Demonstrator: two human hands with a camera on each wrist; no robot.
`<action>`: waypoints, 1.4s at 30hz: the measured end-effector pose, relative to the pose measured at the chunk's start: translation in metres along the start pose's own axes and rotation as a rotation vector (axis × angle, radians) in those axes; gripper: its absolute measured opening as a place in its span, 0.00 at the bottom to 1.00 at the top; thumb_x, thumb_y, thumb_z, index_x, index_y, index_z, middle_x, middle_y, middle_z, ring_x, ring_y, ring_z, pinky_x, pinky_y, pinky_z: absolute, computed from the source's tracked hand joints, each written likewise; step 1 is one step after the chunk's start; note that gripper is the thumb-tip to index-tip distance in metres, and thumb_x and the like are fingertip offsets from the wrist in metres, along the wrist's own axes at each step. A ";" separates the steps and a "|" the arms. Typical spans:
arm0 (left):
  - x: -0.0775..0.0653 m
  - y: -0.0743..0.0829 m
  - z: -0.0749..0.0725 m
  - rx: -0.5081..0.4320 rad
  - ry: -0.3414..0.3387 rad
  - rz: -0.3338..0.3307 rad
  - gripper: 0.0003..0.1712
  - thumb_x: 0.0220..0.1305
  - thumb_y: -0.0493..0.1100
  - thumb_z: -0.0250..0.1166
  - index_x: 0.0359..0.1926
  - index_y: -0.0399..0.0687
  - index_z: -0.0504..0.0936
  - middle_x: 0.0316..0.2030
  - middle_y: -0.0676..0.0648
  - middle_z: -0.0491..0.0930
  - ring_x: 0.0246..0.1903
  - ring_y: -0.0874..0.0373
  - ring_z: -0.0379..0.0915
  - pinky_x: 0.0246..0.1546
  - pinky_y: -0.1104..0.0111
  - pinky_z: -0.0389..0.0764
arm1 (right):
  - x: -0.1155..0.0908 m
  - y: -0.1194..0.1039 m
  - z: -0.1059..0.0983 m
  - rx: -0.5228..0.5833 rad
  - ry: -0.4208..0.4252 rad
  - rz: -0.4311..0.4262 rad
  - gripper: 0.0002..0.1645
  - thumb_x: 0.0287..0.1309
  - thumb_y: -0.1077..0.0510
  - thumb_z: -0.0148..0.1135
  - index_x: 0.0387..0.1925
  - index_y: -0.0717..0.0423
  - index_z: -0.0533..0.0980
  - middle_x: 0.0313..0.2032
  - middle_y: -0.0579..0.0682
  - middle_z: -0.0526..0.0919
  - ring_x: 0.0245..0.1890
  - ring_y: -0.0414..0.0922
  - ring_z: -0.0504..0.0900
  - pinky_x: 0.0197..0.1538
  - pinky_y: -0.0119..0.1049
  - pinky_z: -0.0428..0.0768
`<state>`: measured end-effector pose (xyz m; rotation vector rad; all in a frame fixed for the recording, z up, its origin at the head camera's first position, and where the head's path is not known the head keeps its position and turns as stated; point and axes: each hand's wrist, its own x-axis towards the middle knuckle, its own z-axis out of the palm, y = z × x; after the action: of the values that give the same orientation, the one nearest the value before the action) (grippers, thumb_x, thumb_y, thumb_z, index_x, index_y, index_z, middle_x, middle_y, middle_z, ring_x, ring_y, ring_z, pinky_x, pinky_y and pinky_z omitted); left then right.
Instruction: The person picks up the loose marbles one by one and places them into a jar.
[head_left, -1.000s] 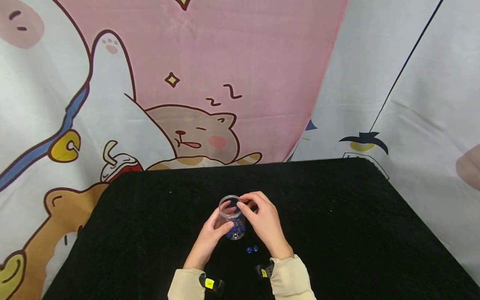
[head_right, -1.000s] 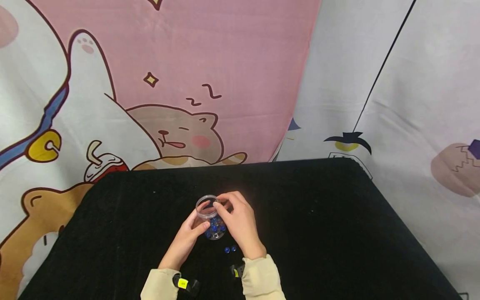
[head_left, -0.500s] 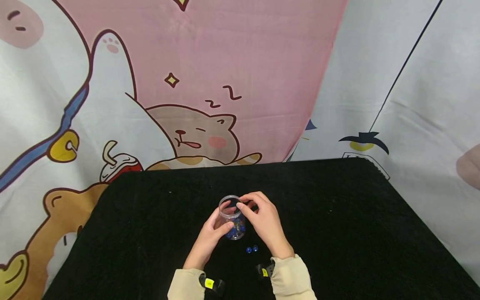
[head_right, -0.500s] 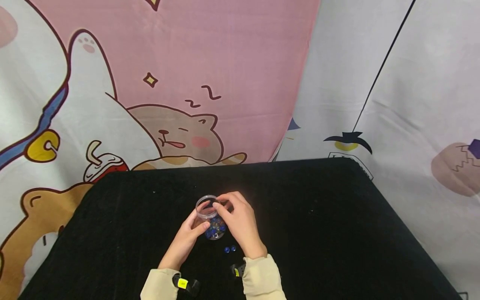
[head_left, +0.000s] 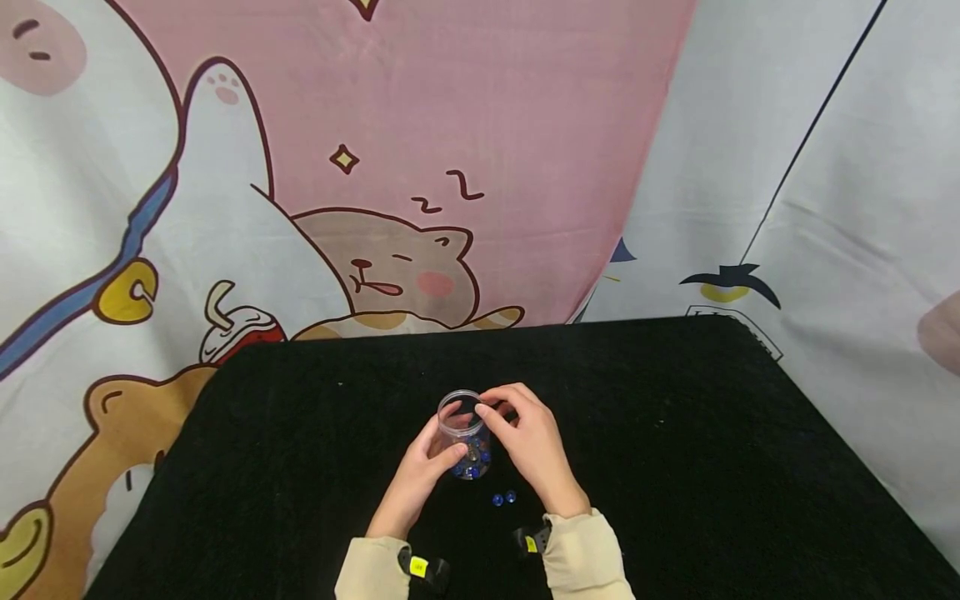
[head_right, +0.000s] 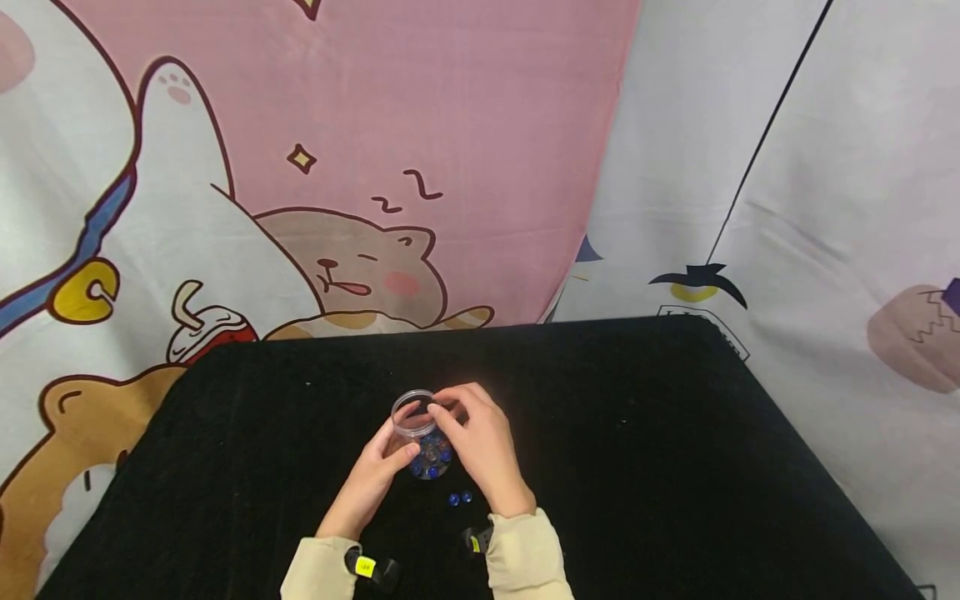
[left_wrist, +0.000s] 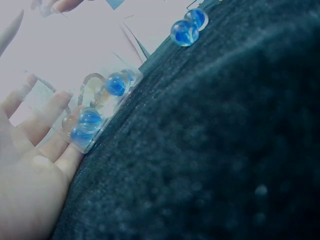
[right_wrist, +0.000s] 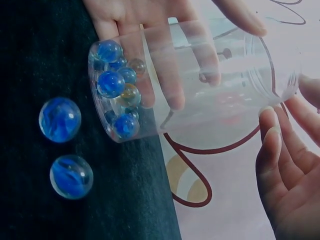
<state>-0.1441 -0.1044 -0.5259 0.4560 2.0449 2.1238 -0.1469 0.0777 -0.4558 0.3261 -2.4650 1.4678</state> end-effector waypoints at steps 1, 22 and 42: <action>0.000 0.000 0.000 -0.002 0.000 0.001 0.30 0.63 0.47 0.55 0.65 0.63 0.57 0.60 0.48 0.64 0.59 0.53 0.60 0.56 0.44 0.56 | 0.000 0.000 -0.001 0.000 -0.002 0.000 0.11 0.54 0.40 0.55 0.37 0.34 0.76 0.35 0.33 0.73 0.33 0.34 0.73 0.34 0.34 0.75; 0.000 0.001 0.000 0.008 0.007 0.010 0.30 0.63 0.48 0.54 0.65 0.62 0.56 0.60 0.48 0.64 0.59 0.54 0.60 0.56 0.44 0.56 | 0.000 0.017 -0.015 -0.106 -0.271 0.105 0.08 0.59 0.46 0.52 0.37 0.40 0.75 0.30 0.39 0.78 0.30 0.37 0.76 0.35 0.35 0.74; 0.000 0.002 0.001 0.009 0.009 -0.020 0.31 0.61 0.49 0.56 0.65 0.62 0.56 0.59 0.51 0.65 0.60 0.54 0.58 0.56 0.44 0.56 | -0.005 0.030 -0.016 -0.198 -0.624 0.251 0.16 0.50 0.49 0.61 0.40 0.50 0.74 0.27 0.46 0.74 0.20 0.45 0.73 0.15 0.36 0.72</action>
<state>-0.1433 -0.1038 -0.5238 0.4262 2.0556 2.1109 -0.1500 0.1055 -0.4746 0.5134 -3.2205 1.3390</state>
